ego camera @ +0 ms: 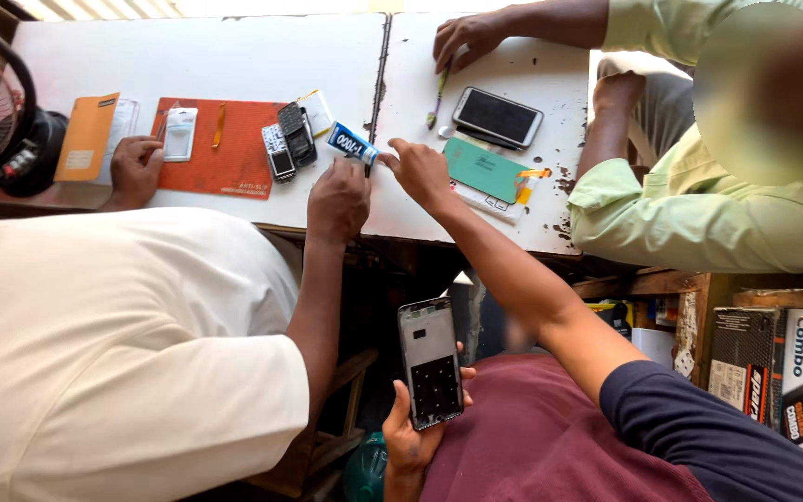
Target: The person reads a small paper note, then holds a disassembled phone frame and applies adhesive from a blue glue tube around its edges, rotating the frame to reach different sides. Near the end they pick up a green flex cable part and hold it against the frame.
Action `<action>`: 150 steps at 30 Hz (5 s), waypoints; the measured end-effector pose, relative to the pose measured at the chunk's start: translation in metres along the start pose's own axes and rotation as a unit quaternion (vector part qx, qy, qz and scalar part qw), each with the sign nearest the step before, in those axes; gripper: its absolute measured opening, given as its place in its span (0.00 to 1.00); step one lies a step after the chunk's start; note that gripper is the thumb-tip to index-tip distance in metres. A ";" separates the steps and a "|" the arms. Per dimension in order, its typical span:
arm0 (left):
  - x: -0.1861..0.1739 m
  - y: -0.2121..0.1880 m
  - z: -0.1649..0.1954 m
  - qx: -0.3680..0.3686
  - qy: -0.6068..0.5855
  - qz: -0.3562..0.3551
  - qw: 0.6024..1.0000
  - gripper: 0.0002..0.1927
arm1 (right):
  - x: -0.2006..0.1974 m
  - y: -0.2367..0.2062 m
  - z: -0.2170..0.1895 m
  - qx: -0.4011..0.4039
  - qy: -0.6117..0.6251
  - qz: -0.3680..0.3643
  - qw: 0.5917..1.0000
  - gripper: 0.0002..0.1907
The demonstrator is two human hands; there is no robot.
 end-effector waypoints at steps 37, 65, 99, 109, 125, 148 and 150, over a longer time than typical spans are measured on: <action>-0.026 -0.002 -0.015 -0.047 -0.063 -0.004 0.997 0.39 | -0.077 -0.002 0.112 0.273 -0.098 -0.371 0.882 0.27; 0.007 0.016 -0.023 -0.328 -0.010 -0.245 0.912 0.43 | -0.145 -0.387 0.078 0.407 0.416 -0.134 0.802 0.21; 0.047 -0.070 0.021 -0.150 0.119 -0.157 0.969 0.45 | -0.099 -0.452 0.086 0.159 0.742 -0.026 0.651 0.22; 0.000 -0.043 0.025 -0.191 0.076 -0.113 0.972 0.46 | -0.069 -0.438 0.066 0.222 0.687 0.094 0.685 0.21; 0.001 -0.042 0.020 -0.143 0.081 -0.201 0.966 0.42 | -0.083 -0.437 0.041 0.307 0.625 0.143 0.703 0.16; 0.009 -0.060 -0.018 -0.122 0.002 -0.052 0.991 0.42 | -0.102 -0.443 0.035 0.307 0.562 0.133 0.756 0.26; 0.009 -0.058 -0.018 -0.123 -0.001 -0.057 0.991 0.41 | -0.105 -0.442 0.032 0.306 0.553 0.134 0.764 0.27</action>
Point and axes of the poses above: each hand's wrist, its own y-axis towards the middle knuckle, its own x-axis out of the palm, z = x × y, the point moved 6 cm from there along y, towards the middle knuckle, and after that the axes turned 13 degrees about y, right-handed, at the moved point
